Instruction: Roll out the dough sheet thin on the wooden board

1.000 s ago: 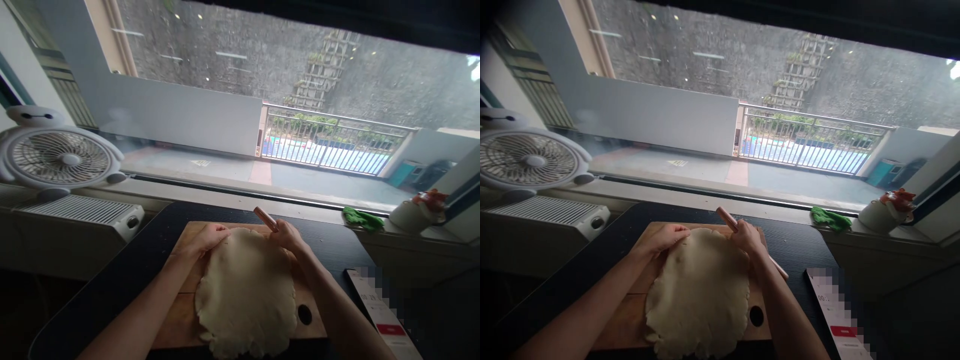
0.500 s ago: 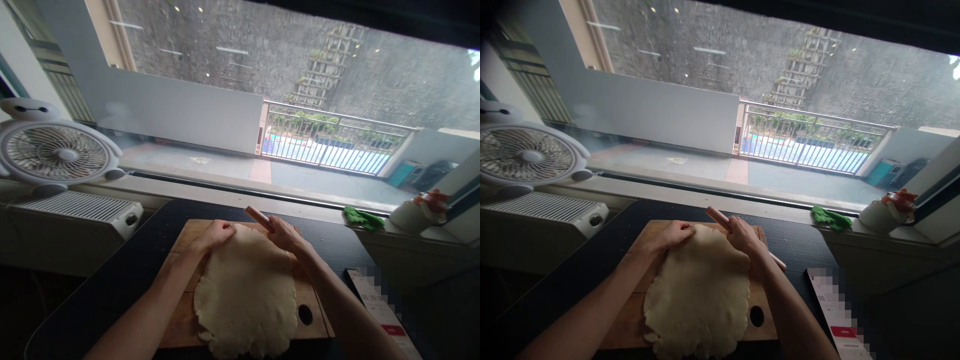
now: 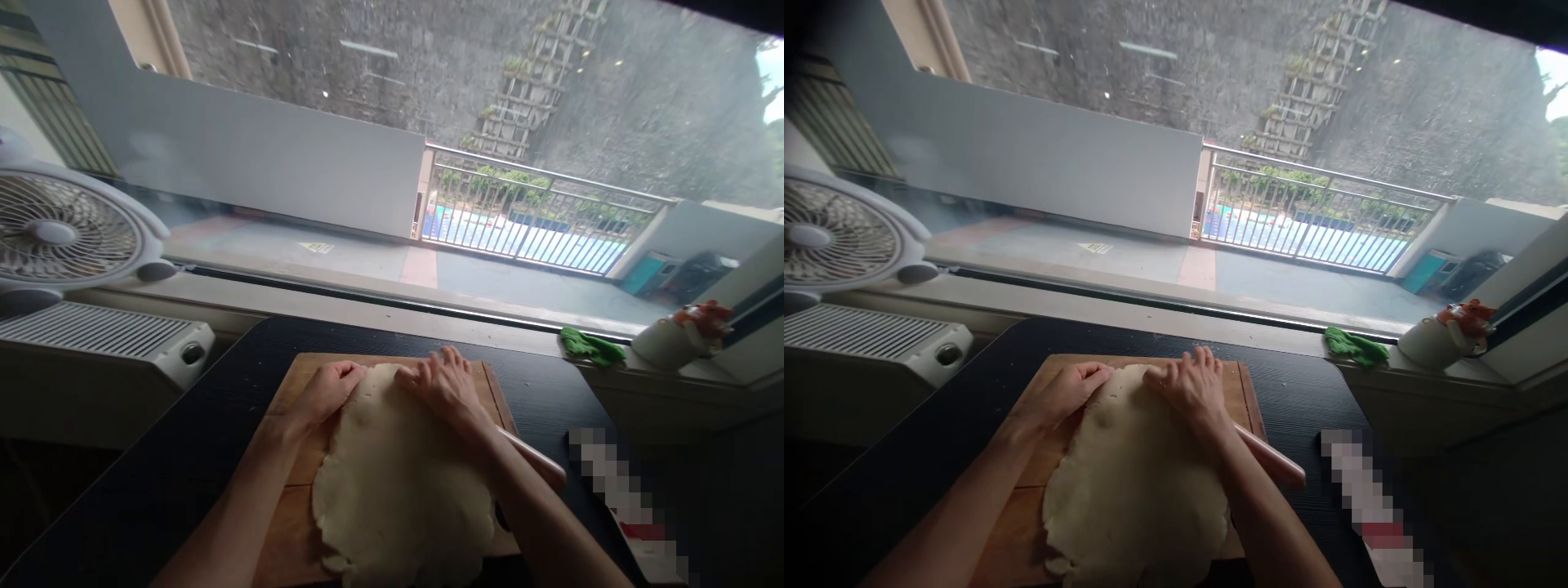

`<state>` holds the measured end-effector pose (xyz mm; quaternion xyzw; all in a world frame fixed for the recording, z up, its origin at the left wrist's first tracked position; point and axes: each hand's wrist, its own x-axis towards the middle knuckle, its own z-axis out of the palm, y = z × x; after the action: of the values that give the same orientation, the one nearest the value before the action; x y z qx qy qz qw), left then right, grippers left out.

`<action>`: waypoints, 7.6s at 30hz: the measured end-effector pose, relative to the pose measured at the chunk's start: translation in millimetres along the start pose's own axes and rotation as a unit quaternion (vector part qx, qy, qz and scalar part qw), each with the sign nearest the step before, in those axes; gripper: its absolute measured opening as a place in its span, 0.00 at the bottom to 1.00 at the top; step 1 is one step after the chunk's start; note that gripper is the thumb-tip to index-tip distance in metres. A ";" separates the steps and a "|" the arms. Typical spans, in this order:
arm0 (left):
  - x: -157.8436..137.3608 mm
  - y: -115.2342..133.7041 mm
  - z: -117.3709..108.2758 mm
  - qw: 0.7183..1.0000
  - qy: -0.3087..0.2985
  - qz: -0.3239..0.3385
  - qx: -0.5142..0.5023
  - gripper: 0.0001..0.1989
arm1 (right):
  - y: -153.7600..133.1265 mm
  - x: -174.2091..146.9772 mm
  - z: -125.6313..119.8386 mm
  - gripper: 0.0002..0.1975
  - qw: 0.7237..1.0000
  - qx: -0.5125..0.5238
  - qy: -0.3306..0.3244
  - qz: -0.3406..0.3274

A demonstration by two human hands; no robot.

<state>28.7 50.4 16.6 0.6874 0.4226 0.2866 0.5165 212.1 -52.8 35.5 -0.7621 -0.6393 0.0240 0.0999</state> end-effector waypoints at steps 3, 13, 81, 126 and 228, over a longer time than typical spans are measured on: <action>0.9 -1.9 -1.7 1.000 0.002 0.006 0.021 0.16 | -9.2 -16.2 7.8 0.25 0.996 0.018 0.056 -0.069; 1.0 -1.8 -0.7 0.999 0.026 0.000 0.029 0.18 | -21.0 -7.5 14.8 0.29 0.998 0.036 0.038 -0.037; 19.1 45.3 104.8 0.808 0.070 0.153 0.565 0.26 | 102.9 -30.5 -12.9 0.23 0.996 0.032 0.081 0.027; 23.9 47.0 98.6 0.800 0.093 0.206 0.556 0.22 | 97.3 21.7 -10.1 0.23 0.996 0.003 0.092 -0.010; -34.4 11.2 37.5 0.767 -0.115 0.326 0.541 0.27 | 97.8 -49.5 -1.2 0.36 0.953 -0.036 0.010 -0.299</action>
<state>46.6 1.5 17.4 0.9772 0.1953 0.0806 -0.0205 298.2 -117.3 14.3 -0.5390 -0.8376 -0.0374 0.0812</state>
